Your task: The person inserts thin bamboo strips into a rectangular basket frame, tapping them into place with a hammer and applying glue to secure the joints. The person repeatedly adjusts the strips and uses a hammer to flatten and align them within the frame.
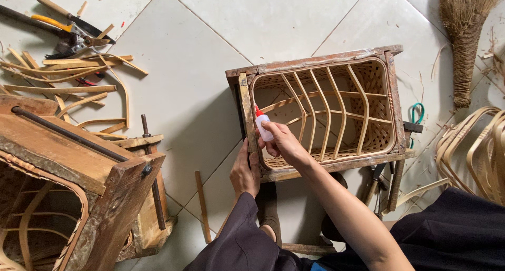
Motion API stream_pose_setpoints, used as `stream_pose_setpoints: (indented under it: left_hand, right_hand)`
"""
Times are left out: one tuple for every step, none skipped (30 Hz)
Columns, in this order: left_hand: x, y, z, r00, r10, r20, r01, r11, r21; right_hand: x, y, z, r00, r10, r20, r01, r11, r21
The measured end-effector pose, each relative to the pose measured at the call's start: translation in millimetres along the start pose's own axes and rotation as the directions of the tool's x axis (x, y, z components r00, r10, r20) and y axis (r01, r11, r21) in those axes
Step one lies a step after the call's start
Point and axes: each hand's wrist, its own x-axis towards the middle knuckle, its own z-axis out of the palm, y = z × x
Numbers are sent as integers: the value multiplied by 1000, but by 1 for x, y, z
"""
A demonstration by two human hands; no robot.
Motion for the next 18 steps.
stream_pose_setpoints:
  left_hand:
    - [0,-2,-1,1000,-20,14,20,1000,10]
    - [0,-2,-1,999,-39,28,38,999,21]
    - [0,-2,-1,999,-39,29,39,999,17]
    - [0,-3,-1,999,-40,30,40,999,13]
    - [0,-3,-2,999,-41,32,41,999,9]
    - [0,-3,-2,998,-47,36,47,999,2]
    - [1,-3,-2,998,-53,40,53,999,-4]
    - [0,-3,-2,997,-58,44,59,998,-11]
    - [0,-3,-3,999,-37,30,37,999,-17]
    - [0,-3,-3,1000,-15,15,16,1000,-23]
    - [0,-3,-3,1000,6,1,-6,1000,-29]
    - [0,-2,-3,1000,-2,2,2,1000,-26]
    - [0,-2,-4,1000,-11,3,11,1000,-23]
    - [0,-2,-4,1000,-19,4,19,1000,-20]
    - [0,-2,-3,1000,-4,-5,4,1000,-24]
    - [1,-3,-3,1000,10,-13,-10,1000,-29]
    - [1,-3,-3,999,25,-21,-25,999,-33]
    - [1,-4,-2,1000,14,-16,-14,999,-30]
  right_hand:
    - [0,1,1,1000,0,0,0,1000,-10]
    - [1,1,1,1000,-2,0,2,1000,-20]
    - [0,3,1,1000,1,-2,-1,1000,-23]
    - [0,4,2,1000,4,-4,-4,1000,-26]
    - [-1,5,2,1000,7,-6,-7,1000,-30]
    - [-2,6,3,1000,7,-12,-8,1000,-24]
    - [-4,7,4,1000,7,-17,-8,1000,-19]
    - [-6,8,4,1000,7,-23,-7,1000,-13]
    - [-8,8,5,1000,7,-16,-7,1000,-10]
    - [-11,8,6,1000,6,-9,-6,1000,-8]
    - [-13,8,6,1000,5,-2,-5,1000,-5]
    - [-16,8,7,1000,4,0,-4,1000,-9]
    - [-19,8,7,1000,2,1,-2,1000,-13]
    - [-21,7,8,1000,1,2,-1,1000,-17]
    - [-24,7,9,1000,10,-3,-10,999,-33]
    - [-26,7,10,1000,19,-9,-20,999,-49]
    - [-29,6,10,999,28,-14,-29,997,-64]
    - [-31,6,10,1000,21,-15,-22,998,-62]
